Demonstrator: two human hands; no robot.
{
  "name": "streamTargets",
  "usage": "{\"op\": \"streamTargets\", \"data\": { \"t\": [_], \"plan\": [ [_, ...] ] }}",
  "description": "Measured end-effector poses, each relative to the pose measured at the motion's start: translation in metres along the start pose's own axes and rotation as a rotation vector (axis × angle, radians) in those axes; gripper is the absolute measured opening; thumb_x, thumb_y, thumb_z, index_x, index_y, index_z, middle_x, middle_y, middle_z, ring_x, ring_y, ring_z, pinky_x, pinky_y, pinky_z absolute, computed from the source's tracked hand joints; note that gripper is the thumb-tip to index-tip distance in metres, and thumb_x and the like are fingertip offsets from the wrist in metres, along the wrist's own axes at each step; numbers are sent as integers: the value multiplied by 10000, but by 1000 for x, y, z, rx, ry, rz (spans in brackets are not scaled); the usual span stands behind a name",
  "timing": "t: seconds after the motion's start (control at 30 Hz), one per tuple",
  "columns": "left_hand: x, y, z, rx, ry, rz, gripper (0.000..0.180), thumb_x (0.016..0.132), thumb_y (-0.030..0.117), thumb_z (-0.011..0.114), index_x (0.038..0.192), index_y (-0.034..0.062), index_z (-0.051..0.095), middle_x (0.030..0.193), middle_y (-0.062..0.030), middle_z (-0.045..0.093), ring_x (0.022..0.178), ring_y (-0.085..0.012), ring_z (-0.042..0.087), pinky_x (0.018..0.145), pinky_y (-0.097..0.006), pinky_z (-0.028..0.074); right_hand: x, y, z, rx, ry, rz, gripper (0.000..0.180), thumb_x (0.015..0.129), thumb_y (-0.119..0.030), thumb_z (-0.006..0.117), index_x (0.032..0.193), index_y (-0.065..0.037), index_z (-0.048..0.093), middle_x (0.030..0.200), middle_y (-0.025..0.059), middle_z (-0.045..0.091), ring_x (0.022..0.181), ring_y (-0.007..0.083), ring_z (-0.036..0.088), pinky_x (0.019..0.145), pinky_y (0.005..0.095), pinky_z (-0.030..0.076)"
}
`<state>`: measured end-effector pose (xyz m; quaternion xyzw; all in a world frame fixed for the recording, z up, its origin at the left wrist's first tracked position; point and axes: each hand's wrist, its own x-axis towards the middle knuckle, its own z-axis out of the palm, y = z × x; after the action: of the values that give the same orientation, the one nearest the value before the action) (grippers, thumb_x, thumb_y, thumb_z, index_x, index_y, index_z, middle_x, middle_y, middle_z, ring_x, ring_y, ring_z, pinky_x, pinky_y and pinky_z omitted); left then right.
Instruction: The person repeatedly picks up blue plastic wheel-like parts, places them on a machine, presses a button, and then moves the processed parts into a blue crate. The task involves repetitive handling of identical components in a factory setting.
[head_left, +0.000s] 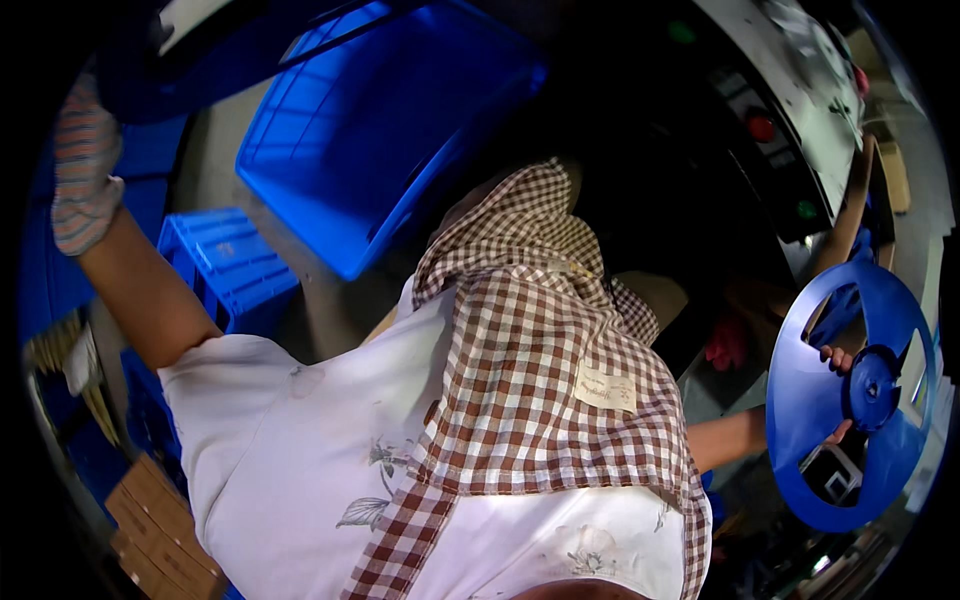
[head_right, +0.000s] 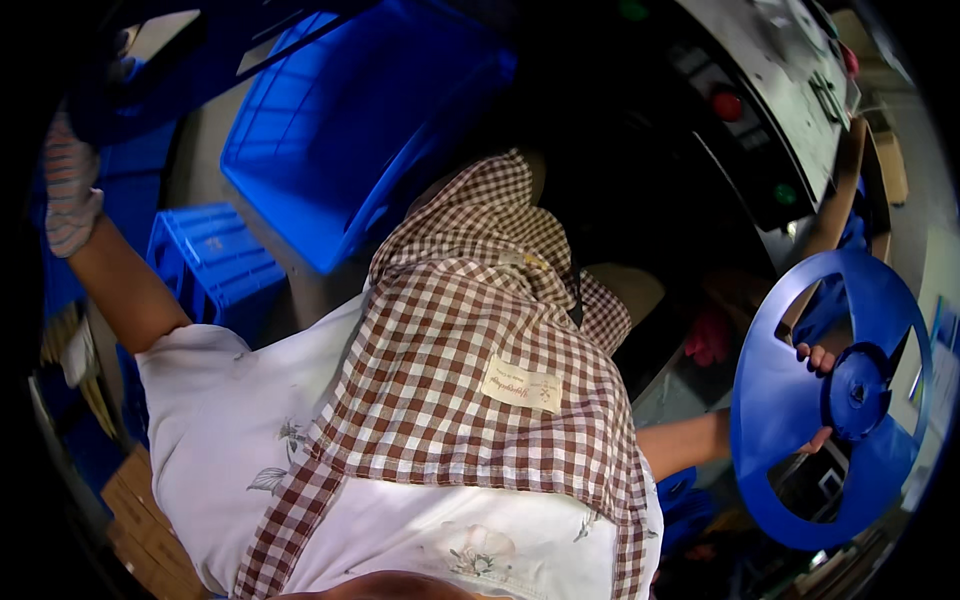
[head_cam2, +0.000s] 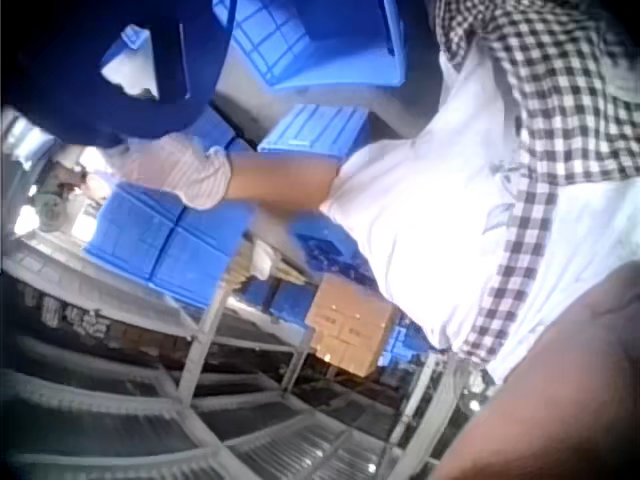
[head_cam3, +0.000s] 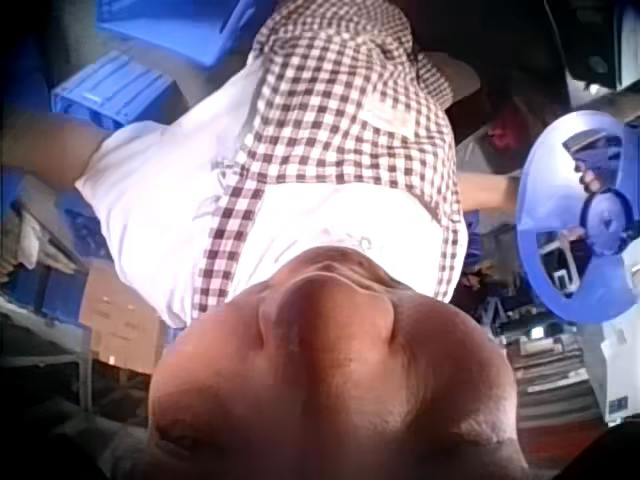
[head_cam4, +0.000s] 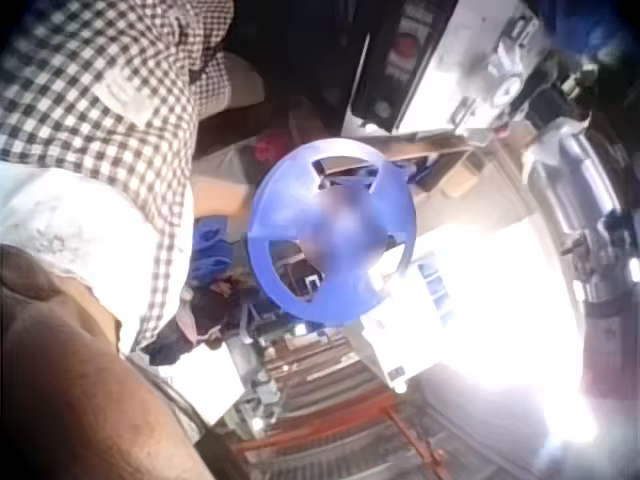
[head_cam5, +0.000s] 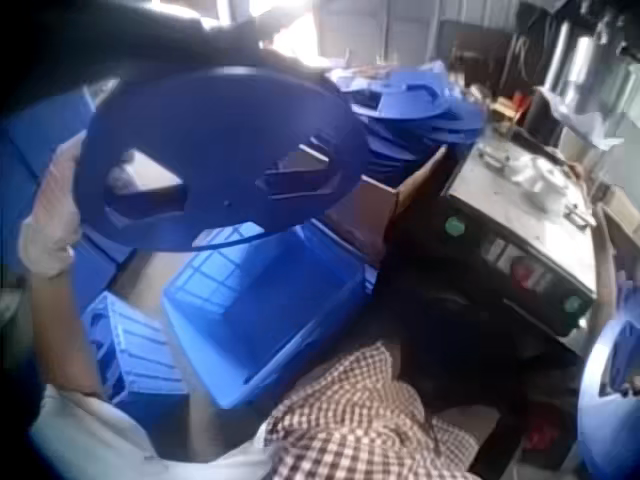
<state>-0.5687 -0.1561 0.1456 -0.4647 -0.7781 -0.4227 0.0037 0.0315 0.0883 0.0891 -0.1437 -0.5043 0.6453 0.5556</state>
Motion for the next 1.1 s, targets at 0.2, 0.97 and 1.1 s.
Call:
{"op": "streamTargets", "data": {
  "t": [0.2, 0.97, 1.1],
  "plan": [
    [-139, -180, 120, 706, -190, -274, 305, 848, 116, 550, 1153, 95, 547, 978, -155, 633, 858, -308, 623, 767, -380, 527, 52, 31, -1, 48, -93, 113, 706, 753, -422, 594, 1209, 55, 344, 1063, 169, 428, 1059, 271, 408, 997, 402, 305],
    [-211, -193, 248, 479, -848, -1008, 559, 906, 495, 432, 1293, 95, 487, 1279, -223, 515, 1212, -360, 470, 1025, -403, 368, 58, 48, -2, 155, -109, 146, 687, 804, -436, 509, 1243, 62, 334, 1056, 170, 421, 996, 243, 429, 910, 388, 387],
    [-90, -158, 225, 190, -208, -161, 259, 863, 159, 603, 1064, -4, 602, 1070, -192, 628, 990, -358, 597, 883, -375, 481, 46, 39, 5, 125, 61, 52, 690, 807, -439, 497, 1246, 67, 331, 1049, 169, 423, 981, 240, 434, 897, 385, 391]
  ]
}}
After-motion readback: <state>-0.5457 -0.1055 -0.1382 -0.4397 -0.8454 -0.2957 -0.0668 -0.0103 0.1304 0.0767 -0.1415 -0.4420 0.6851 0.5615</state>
